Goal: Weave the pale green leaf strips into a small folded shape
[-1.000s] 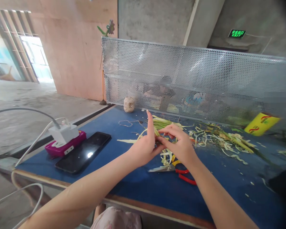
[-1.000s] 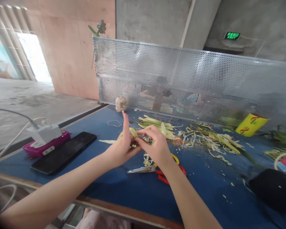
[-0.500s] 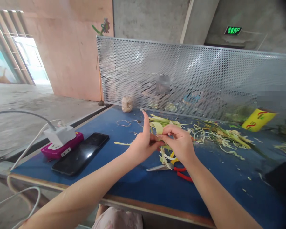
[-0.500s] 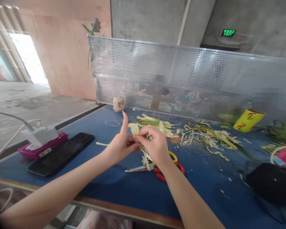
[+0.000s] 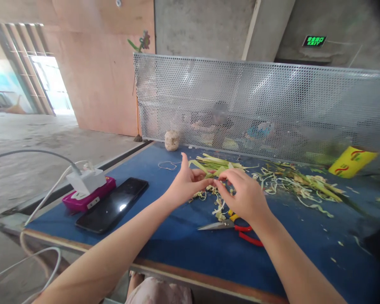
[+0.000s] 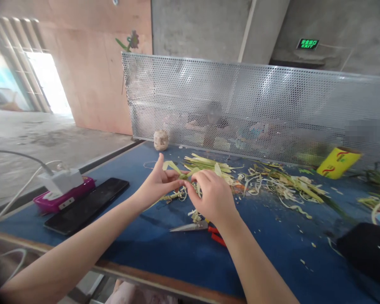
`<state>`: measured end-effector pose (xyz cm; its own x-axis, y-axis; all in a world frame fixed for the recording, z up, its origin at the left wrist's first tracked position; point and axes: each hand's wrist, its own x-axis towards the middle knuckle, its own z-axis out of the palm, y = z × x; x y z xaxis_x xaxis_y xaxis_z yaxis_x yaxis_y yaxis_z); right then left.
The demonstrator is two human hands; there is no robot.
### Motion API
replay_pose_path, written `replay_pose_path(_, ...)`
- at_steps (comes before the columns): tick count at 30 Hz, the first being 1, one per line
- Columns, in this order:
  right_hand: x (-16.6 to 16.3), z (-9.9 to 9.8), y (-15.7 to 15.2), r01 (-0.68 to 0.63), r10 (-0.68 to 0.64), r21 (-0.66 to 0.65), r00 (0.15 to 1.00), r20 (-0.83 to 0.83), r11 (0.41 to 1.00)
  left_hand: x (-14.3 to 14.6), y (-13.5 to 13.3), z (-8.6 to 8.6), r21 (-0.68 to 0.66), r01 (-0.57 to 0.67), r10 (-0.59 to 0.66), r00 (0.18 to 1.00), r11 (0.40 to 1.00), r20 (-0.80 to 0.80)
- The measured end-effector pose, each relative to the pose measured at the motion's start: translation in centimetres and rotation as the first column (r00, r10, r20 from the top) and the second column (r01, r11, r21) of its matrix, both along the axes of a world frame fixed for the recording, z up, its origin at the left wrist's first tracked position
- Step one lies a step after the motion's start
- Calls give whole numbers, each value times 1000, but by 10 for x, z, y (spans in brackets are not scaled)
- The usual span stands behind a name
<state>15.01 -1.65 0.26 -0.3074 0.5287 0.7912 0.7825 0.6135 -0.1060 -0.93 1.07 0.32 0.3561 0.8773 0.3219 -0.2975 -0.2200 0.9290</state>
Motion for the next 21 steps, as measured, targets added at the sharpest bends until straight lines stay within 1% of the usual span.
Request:
replay_pose_path(1, -1, -1, 2, 34, -36, -57, 999, -30, 998, -1, 0, 1, 15, -6, 6, 1000, 1000, 18)
replay_pose_path(2, -2, -3, 3, 33, -41, -119, 997, -62, 992, -1, 0, 1, 31, -1, 0, 999, 1000, 33)
replay_pose_path(3, -3, -4, 5, -1, -16, -185, 996, -90, 983, -2, 0, 1, 45, 10, -12, 999, 999, 42)
replay_pose_path(5, -5, -4, 8, -111, 72, -298, 987, -141, 948, -2, -1, 1, 65, 32, -35, 999, 997, 42)
replay_pose_path(7, -6, -4, 9, -198, 139, -370, 974, -180, 908, -2, -1, 0, 72, 40, -42, 999, 997, 32)
replay_pose_path(10, -7, -2, 7, -254, 183, -383, 960, -211, 888, -2, -3, 0, 70, 45, -46, 999, 996, 8)
replay_pose_path(14, -8, -1, 5, -285, 237, -345, 956, -176, 894, -2, -3, -1, 108, 27, -26, 1000, 994, -3)
replay_pose_path(17, -7, -1, 6, -273, 245, -321, 961, -125, 907, -2, -2, -2, 130, -4, 4, 1000, 991, 1)
replay_pose_path(21, -5, -2, 7, -237, 217, -316, 971, -97, 918, -2, -1, -2, 104, -30, 28, 999, 994, 18)
